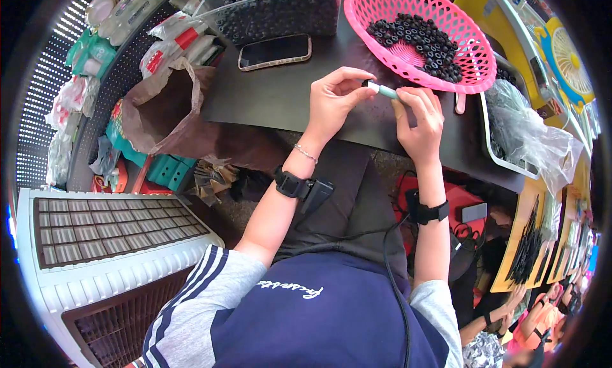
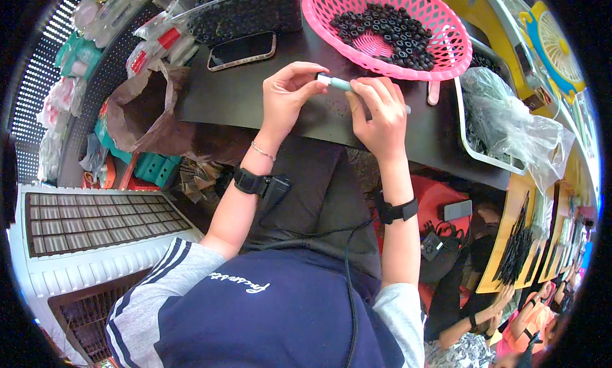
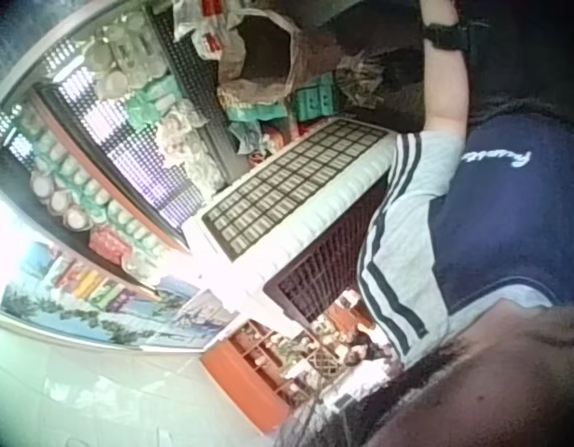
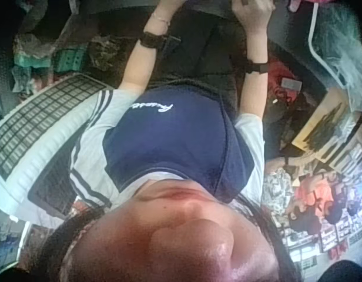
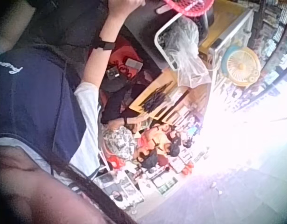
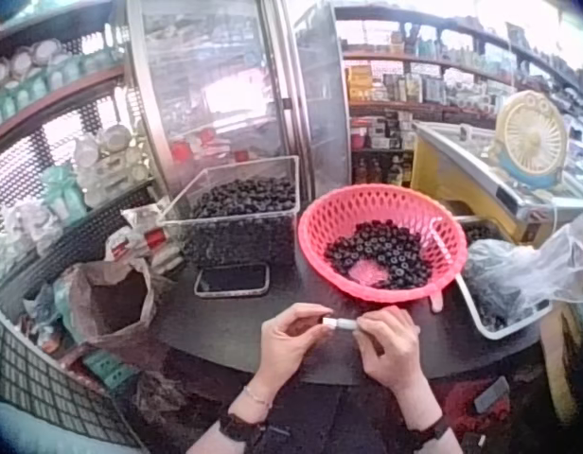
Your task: Assembling small black rubber grommets onto a grey plastic component using a small tool.
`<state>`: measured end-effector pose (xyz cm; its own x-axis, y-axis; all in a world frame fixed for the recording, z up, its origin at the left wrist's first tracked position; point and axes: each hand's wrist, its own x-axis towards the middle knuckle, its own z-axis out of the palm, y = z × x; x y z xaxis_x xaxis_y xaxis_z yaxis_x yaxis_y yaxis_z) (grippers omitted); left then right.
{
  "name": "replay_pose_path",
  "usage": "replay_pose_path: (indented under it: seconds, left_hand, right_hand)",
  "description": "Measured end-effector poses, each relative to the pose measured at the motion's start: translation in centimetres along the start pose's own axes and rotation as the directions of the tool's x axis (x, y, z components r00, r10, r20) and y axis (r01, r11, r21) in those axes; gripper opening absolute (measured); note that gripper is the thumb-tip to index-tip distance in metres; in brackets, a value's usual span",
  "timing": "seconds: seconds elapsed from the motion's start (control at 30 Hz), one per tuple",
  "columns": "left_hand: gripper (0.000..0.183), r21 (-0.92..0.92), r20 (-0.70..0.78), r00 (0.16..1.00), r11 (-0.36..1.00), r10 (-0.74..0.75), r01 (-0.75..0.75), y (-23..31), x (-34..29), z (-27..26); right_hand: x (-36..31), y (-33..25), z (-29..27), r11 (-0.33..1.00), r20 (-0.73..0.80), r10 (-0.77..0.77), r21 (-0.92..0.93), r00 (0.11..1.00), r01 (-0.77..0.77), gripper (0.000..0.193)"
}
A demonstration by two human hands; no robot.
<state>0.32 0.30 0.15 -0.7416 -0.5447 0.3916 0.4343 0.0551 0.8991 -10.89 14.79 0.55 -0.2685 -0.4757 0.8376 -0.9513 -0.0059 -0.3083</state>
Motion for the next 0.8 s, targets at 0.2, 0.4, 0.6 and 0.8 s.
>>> replay_pose_path:
  seconds: [0.2,0.4,0.6,0.8]
  left_hand:
    - [0.018,-0.019,-0.005,1.000,1.000,-0.006,0.006,0.05,-0.08,0.05]
    - [0.017,-0.021,0.005,1.000,1.000,-0.019,0.020,0.10,-0.12,0.09]
    - [0.016,0.002,0.005,0.999,0.999,-0.042,0.042,0.08,-0.15,-0.05]
    - [0.019,-0.067,-0.006,0.999,0.997,-0.042,0.041,0.23,-0.23,0.24]
  right_hand:
    - [-0.02,0.06,0.13,1.000,-0.005,-0.004,0.017,1.000,0.004,0.018]
    - [0.00,0.04,0.03,1.000,-0.002,-0.014,0.000,1.000,0.014,0.017]
    - [0.04,0.10,0.03,1.000,-0.015,-0.028,-0.008,1.000,0.028,0.017]
    - [-0.19,0.11,0.01,0.995,-0.040,0.096,0.037,0.995,-0.095,0.012]
